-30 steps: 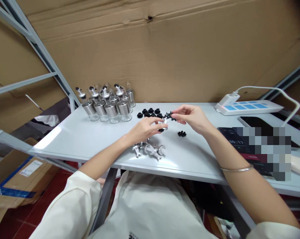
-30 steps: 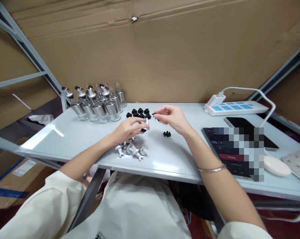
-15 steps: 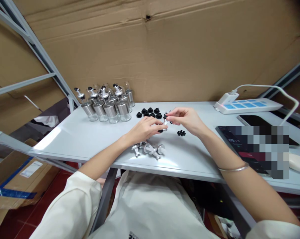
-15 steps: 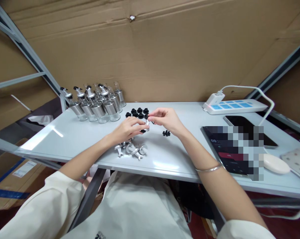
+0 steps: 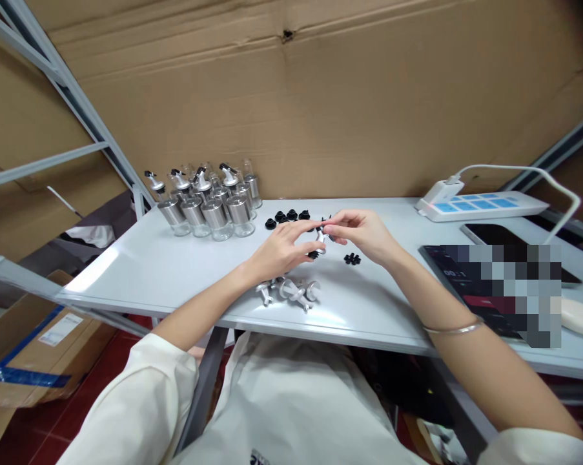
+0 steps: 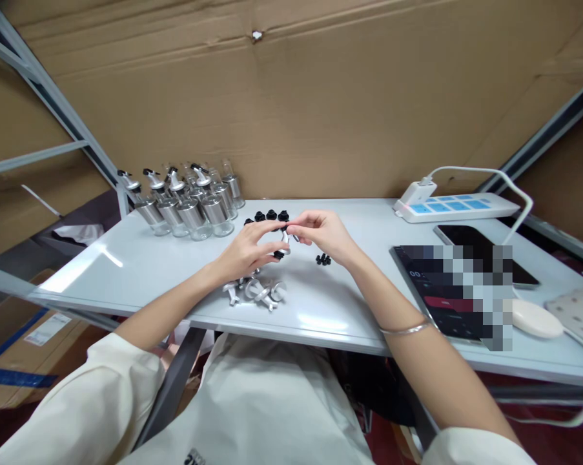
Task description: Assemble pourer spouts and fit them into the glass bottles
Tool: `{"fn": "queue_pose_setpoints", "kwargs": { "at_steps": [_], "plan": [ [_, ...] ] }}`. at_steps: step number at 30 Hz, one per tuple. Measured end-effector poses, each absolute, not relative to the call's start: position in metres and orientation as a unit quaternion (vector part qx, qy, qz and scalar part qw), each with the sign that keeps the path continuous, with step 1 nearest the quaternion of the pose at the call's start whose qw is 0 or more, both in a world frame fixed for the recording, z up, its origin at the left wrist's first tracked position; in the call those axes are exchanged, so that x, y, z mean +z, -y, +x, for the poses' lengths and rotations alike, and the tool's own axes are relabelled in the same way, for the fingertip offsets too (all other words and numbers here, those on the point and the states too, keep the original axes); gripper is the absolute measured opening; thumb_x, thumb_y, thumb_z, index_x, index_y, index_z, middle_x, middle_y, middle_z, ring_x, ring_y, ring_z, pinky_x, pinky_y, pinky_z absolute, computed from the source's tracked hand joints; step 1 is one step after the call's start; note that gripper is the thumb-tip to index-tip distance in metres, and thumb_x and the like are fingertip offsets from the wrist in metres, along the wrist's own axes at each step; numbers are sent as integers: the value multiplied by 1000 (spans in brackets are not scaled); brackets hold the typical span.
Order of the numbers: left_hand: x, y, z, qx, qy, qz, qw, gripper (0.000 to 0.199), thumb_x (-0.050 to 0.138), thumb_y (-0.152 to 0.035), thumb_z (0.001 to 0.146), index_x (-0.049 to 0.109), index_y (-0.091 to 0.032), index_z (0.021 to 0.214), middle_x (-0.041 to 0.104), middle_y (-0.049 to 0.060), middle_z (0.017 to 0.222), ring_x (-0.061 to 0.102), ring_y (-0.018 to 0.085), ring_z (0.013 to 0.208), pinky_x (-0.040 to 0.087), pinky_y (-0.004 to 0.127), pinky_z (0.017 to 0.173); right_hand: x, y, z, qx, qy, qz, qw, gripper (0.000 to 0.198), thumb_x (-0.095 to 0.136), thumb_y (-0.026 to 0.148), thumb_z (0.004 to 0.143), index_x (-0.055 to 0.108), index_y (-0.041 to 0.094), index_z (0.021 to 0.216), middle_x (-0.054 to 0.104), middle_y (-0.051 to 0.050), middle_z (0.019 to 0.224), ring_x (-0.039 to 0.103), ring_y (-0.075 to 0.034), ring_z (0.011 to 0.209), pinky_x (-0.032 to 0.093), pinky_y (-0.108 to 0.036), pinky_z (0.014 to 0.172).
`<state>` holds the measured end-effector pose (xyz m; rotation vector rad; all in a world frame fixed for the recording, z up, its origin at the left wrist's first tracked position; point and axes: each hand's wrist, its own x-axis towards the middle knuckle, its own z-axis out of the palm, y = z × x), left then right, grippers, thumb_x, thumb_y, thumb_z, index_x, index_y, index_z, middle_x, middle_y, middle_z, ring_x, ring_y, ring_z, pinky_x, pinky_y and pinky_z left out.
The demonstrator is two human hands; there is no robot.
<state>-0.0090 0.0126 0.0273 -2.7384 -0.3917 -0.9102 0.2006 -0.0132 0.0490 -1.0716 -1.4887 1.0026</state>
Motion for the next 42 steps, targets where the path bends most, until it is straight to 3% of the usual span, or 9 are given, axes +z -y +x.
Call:
{"fn": "queue_pose_setpoints", "kwargs": {
  "at_steps": [8,14,19,25,32,42],
  "plan": [
    [28,-12,-9,-317,122,-936,92,24,51,-23,89,59,-20,112,48,16,136,46,23,127,44,41,96,50,15,200,414,620,-436,504,26,77,40,62,69,17,71,56,3,52,45,-8,48,37,-26,51],
    [26,-16,-12,-362,125,-922,59,27,53,-26,88,57,-17,113,50,18,133,52,23,120,46,42,93,50,16,200,382,642,-425,511,19,69,36,71,73,20,82,62,0,63,54,-12,58,47,-31,63],
    [23,-20,-14,-414,143,-899,10,30,56,-30,86,56,-17,114,51,18,131,54,23,120,48,41,97,48,18,198,246,732,-399,494,29,62,27,72,72,23,100,68,-6,90,60,-17,76,49,-35,73],
    [23,-19,-13,-424,144,-893,-38,30,55,-29,87,57,-16,114,49,17,130,60,20,109,50,39,95,46,22,193,112,785,-398,460,46,70,31,69,67,24,114,68,-7,97,59,-18,74,50,-34,69],
    [23,-19,-13,-433,145,-889,-46,29,59,-28,84,60,-17,111,51,16,129,59,21,109,52,39,91,46,21,193,108,773,-404,477,36,73,44,69,74,24,99,69,-5,77,60,-19,67,51,-36,69],
    [24,-19,-14,-445,144,-882,-49,32,63,-32,81,62,-16,109,56,15,119,61,21,106,52,39,92,43,21,196,94,787,-400,461,34,66,50,74,75,26,96,71,-8,85,65,-22,72,52,-37,71]
  ]
}}
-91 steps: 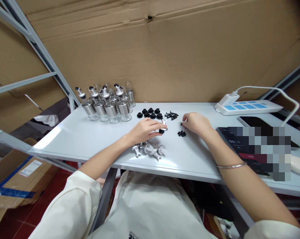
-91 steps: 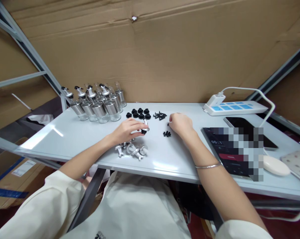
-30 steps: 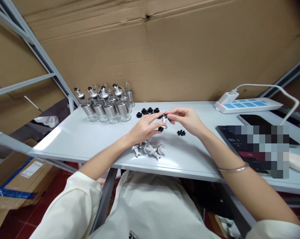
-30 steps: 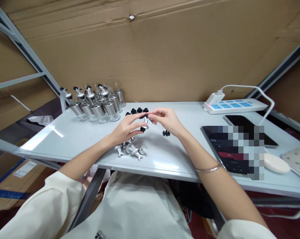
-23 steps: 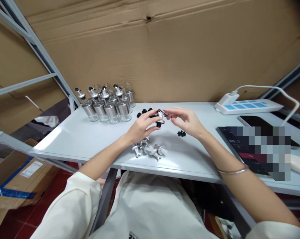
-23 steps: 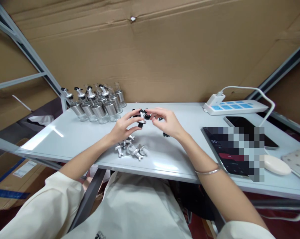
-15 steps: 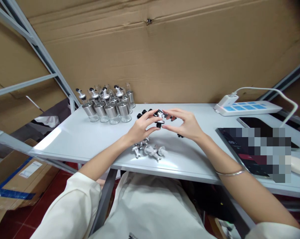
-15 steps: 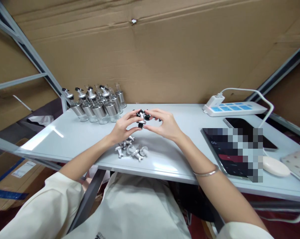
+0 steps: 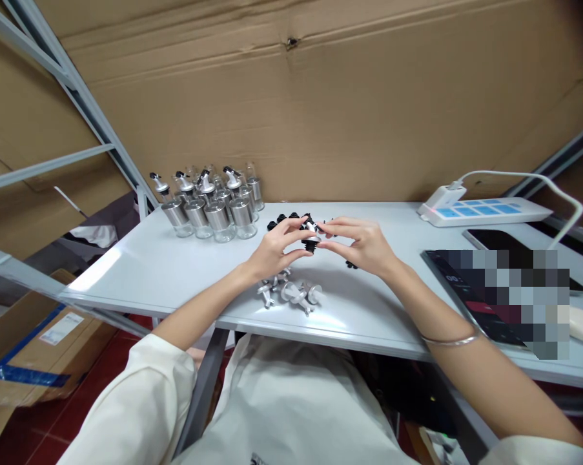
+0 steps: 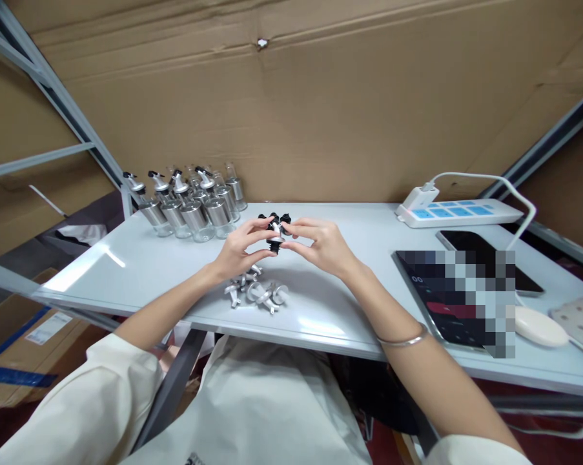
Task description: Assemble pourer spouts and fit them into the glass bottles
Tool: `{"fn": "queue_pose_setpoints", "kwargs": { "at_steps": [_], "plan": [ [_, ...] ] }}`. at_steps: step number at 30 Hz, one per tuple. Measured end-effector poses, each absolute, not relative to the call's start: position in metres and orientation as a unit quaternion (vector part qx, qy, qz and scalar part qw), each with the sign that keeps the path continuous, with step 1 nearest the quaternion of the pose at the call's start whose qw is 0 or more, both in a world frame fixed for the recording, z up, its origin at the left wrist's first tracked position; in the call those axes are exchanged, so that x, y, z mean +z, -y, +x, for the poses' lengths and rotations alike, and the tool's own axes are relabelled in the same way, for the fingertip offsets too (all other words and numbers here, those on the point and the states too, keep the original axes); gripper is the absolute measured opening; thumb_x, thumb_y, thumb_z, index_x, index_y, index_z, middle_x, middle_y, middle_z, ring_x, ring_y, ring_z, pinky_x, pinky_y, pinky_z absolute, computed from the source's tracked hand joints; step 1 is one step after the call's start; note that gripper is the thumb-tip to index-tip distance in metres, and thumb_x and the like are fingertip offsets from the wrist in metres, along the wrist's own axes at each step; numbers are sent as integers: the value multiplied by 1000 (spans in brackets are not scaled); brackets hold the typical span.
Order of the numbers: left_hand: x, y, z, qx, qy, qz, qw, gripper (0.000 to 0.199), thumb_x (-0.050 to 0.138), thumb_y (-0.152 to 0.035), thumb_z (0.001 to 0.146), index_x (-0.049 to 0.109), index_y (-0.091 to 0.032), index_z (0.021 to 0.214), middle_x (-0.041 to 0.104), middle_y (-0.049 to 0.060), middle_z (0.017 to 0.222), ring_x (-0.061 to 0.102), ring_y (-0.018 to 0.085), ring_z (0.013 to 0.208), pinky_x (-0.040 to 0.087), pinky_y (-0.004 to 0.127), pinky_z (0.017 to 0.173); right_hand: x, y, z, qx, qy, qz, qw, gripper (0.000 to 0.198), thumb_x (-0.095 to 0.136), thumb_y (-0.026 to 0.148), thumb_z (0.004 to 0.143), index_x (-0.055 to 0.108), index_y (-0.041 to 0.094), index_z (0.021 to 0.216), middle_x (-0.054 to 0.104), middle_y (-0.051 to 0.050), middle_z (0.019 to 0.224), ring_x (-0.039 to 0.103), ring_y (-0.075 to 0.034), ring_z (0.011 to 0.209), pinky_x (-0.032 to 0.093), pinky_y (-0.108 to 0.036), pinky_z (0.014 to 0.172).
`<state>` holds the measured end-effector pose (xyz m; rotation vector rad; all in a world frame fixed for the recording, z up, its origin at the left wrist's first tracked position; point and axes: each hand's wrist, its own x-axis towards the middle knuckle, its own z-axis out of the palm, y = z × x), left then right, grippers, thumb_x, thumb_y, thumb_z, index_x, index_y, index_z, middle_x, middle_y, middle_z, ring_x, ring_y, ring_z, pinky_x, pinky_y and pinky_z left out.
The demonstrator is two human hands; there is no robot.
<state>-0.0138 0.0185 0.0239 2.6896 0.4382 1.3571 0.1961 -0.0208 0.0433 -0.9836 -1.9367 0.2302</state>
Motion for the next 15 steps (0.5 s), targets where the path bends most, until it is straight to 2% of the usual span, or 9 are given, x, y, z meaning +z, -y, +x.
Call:
{"fn": "queue_pose_setpoints", "kwargs": {
  "at_steps": [9,15],
  "plan": [
    [25,-18,-13,450,-154,877,59,33,63,-34,81,63,-17,109,56,13,118,62,19,103,52,38,90,42,21,194,88,778,-413,465,36,63,52,75,74,25,95,71,-8,81,64,-23,72,52,-36,65],
    [26,-17,-12,456,-152,875,63,32,63,-33,81,62,-17,109,57,15,120,61,20,106,51,38,91,46,23,192,101,768,-410,481,29,68,48,73,74,24,87,71,-7,76,63,-21,66,51,-38,69]
  ]
}}
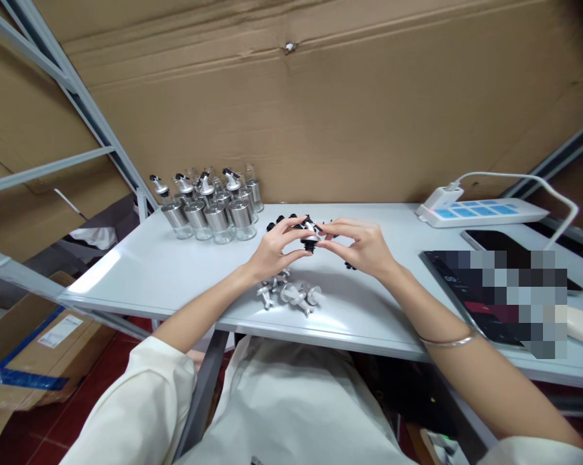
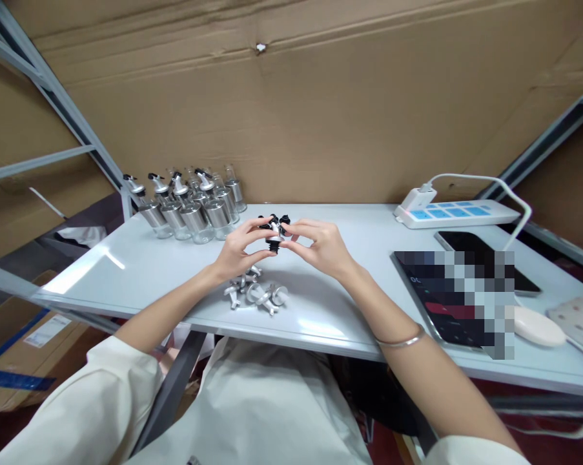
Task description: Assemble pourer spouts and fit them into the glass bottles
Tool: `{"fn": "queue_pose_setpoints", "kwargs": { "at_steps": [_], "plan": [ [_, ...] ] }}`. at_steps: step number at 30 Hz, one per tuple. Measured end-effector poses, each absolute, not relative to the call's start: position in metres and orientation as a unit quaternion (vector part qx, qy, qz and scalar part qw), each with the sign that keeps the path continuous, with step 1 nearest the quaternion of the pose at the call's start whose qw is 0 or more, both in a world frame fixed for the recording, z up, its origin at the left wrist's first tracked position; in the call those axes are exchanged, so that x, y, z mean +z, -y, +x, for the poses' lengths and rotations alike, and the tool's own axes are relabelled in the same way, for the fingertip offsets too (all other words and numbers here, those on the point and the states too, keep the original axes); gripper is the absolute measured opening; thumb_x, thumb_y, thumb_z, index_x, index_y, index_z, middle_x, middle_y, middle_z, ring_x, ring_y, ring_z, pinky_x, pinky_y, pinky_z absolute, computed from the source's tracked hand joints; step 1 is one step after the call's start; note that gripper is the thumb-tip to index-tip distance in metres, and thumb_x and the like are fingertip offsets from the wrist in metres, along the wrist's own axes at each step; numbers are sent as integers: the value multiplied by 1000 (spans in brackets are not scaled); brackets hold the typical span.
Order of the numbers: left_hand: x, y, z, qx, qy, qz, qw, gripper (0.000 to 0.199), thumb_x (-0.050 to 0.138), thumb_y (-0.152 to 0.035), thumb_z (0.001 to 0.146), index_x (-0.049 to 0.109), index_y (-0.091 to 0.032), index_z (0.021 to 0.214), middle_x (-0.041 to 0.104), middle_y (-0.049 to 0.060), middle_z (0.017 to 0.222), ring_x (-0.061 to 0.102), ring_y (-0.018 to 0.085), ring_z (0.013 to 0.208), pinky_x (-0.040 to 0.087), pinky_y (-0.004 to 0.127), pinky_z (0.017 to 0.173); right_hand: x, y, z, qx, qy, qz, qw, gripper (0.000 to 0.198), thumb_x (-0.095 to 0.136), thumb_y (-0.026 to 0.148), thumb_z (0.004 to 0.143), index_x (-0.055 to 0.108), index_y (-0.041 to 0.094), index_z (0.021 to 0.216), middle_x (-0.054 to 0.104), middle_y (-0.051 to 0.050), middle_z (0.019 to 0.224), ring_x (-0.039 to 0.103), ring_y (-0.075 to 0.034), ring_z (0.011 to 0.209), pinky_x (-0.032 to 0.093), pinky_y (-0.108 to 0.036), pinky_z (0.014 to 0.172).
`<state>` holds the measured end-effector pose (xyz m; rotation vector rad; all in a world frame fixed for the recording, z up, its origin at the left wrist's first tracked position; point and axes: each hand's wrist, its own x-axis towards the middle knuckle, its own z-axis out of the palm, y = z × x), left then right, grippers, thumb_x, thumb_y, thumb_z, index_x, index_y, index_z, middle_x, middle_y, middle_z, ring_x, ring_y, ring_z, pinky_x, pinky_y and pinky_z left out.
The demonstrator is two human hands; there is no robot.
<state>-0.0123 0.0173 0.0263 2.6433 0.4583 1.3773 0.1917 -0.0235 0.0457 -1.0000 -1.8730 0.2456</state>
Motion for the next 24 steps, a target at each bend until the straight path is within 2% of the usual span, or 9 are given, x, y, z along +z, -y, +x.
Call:
{"fn": "queue_pose_setpoints", "kwargs": {
  "at_steps": [3,6,8,10,12,15,21,24],
  "plan": [
    [27,-16,-12,465,-153,870,56,31,63,-33,81,62,-18,109,55,14,123,64,17,97,52,37,89,49,25,190,160,741,-409,508,32,73,48,67,71,23,87,70,-7,78,62,-20,68,51,-38,72],
    [28,-16,-11,484,-147,861,49,31,62,-33,82,61,-19,110,53,14,126,65,14,89,53,34,86,52,24,189,312,687,-385,532,43,72,51,66,65,23,99,69,-6,85,64,-19,74,52,-34,69],
    [28,-16,-11,489,-141,860,46,33,62,-32,82,60,-19,113,53,14,127,65,15,91,53,34,87,52,22,188,411,649,-373,520,45,70,54,67,62,22,99,69,-5,84,64,-18,74,52,-33,67],
    [27,-15,-11,484,-137,863,43,37,64,-31,81,58,-18,115,54,15,127,63,18,101,52,35,91,49,20,188,468,627,-380,494,41,71,53,67,63,21,91,69,-5,83,64,-16,70,52,-33,67],
    [26,-15,-11,474,-136,869,39,39,64,-29,81,56,-16,117,54,16,127,58,20,113,49,36,95,45,18,186,495,617,-385,475,36,74,49,65,65,19,83,69,-4,84,63,-15,69,52,-32,69],
    [25,-13,-10,461,-135,876,43,38,62,-28,82,55,-15,118,52,16,130,54,21,119,48,37,99,41,17,185,518,603,-373,479,31,76,43,64,66,19,81,70,-2,83,63,-14,71,52,-32,73],
    [29,-11,-10,464,-142,873,53,37,57,-32,86,53,-16,119,49,17,133,54,20,118,51,36,93,44,19,186,545,570,-367,494,34,75,47,65,69,19,83,71,-4,85,64,-15,75,52,-34,78],
    [31,-13,-10,494,-148,856,32,27,53,-28,89,57,-16,112,54,14,121,56,17,110,50,34,92,46,19,186,552,567,-353,499,32,74,48,67,70,19,79,70,-4,81,64,-14,72,51,-32,77]
  ]
}}
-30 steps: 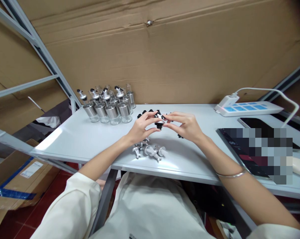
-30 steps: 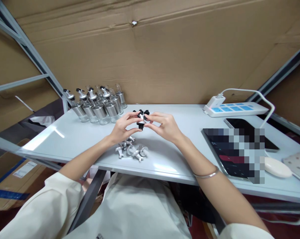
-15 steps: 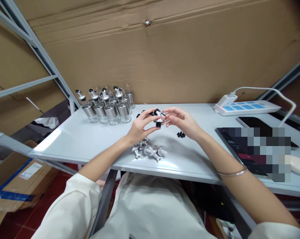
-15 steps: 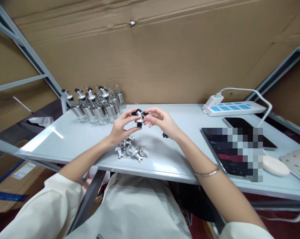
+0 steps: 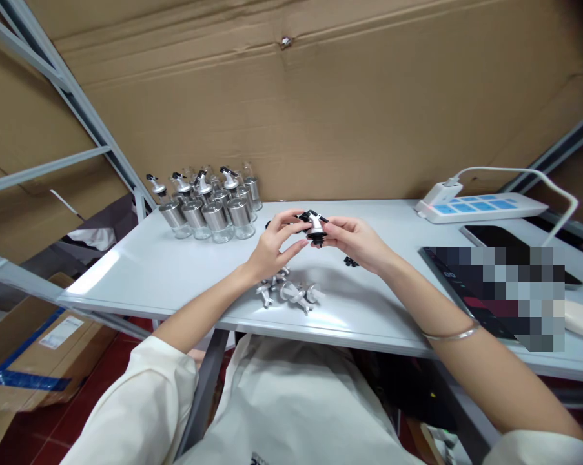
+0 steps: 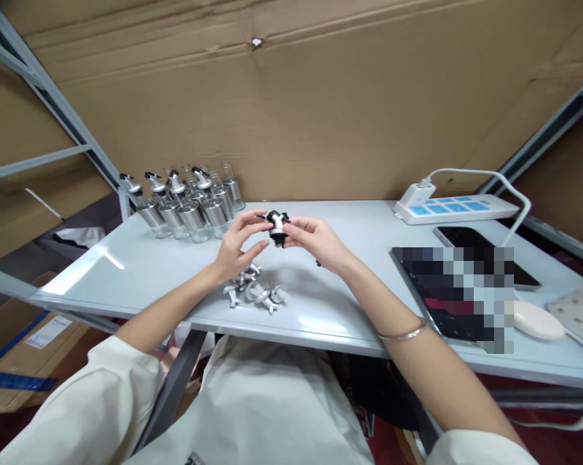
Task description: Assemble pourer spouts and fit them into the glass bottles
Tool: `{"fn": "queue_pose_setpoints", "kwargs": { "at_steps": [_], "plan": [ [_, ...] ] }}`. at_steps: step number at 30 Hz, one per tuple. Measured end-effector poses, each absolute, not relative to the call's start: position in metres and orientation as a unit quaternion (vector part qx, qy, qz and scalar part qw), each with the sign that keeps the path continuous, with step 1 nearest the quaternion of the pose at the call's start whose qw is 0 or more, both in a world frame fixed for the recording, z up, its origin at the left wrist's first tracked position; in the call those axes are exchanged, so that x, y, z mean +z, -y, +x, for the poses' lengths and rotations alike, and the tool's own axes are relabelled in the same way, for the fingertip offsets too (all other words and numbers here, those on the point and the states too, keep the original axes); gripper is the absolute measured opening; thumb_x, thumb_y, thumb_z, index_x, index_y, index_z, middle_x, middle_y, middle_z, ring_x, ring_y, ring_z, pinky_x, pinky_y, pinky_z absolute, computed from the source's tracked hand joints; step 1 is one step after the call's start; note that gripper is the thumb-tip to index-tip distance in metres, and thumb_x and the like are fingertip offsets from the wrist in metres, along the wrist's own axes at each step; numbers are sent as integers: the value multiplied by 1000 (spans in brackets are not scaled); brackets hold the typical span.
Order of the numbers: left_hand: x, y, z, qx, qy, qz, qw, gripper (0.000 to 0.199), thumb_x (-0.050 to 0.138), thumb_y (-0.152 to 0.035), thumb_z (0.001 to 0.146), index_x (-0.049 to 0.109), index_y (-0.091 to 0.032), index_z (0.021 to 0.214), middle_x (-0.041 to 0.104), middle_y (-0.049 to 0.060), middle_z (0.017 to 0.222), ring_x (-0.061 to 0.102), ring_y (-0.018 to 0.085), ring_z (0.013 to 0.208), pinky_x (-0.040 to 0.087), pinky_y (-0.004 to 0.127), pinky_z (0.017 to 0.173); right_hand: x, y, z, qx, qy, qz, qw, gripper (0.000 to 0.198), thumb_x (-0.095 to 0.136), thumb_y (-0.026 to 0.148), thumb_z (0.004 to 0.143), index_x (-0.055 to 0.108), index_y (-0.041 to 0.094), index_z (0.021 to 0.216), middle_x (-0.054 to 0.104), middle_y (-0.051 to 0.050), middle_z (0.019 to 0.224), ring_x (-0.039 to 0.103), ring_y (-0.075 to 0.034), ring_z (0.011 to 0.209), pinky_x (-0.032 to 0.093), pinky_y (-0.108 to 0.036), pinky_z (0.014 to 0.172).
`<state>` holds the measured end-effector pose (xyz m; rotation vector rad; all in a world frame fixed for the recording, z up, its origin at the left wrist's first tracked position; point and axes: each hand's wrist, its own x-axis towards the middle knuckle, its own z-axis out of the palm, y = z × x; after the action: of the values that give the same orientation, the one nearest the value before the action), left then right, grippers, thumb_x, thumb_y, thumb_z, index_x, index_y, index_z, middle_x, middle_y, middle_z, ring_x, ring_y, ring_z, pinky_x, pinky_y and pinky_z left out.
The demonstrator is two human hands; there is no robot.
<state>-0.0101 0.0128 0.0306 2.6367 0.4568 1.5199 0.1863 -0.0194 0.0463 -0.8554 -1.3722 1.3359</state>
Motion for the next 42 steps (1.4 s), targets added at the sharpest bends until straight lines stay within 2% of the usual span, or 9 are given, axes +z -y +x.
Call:
{"fn": "queue_pose_setpoints", "kwargs": {
  "at_steps": [4,9,16,23,27,32,38,42],
  "plan": [
    [28,-16,-11,491,-149,858,33,22,54,-25,88,59,-16,107,61,8,99,61,13,93,52,28,84,45,20,186,566,574,-333,490,30,74,47,68,68,19,73,67,-1,71,63,-14,69,50,-31,76],
    [25,-17,-11,478,-119,869,46,19,54,-23,88,57,-16,105,66,8,97,63,13,89,52,27,79,44,20,185,554,587,-346,478,36,71,53,68,66,18,71,66,-2,69,62,-15,68,49,-34,77],
    [28,-13,-10,466,-132,875,-9,13,48,-23,91,57,-15,96,68,7,89,63,14,82,49,27,73,43,18,185,559,594,-337,470,36,72,53,67,65,17,70,66,-2,68,62,-14,67,48,-34,77],
    [25,-15,-11,455,-151,877,-40,12,48,-25,90,57,-16,92,68,4,81,62,13,72,45,29,74,46,20,185,545,600,-362,460,37,77,51,61,64,17,68,64,0,66,60,-12,64,50,-32,75],
    [25,-16,-12,439,-168,881,-51,13,47,-25,90,57,-17,90,68,3,78,62,13,71,44,30,76,46,21,183,526,615,-373,454,37,75,53,61,63,18,68,64,0,65,60,-13,65,50,-32,74],
    [28,-14,-13,428,-184,882,-67,13,48,-25,89,58,-17,89,67,2,75,62,13,72,43,30,76,44,21,182,525,608,-366,469,35,76,49,62,61,19,71,64,0,74,61,-13,69,50,-32,76],
    [30,-19,-16,416,-143,892,-106,13,49,-24,90,60,-17,93,68,4,85,62,13,82,44,27,77,47,23,180,524,617,-366,459,34,77,46,62,57,19,69,61,2,70,59,-13,67,48,-31,72],
    [33,-22,-18,402,-154,893,-126,17,49,-27,90,61,-16,96,67,6,90,61,14,84,46,27,77,48,24,179,523,609,-370,467,36,77,46,62,56,20,73,62,0,75,58,-14,71,48,-33,76]
  ]
}}
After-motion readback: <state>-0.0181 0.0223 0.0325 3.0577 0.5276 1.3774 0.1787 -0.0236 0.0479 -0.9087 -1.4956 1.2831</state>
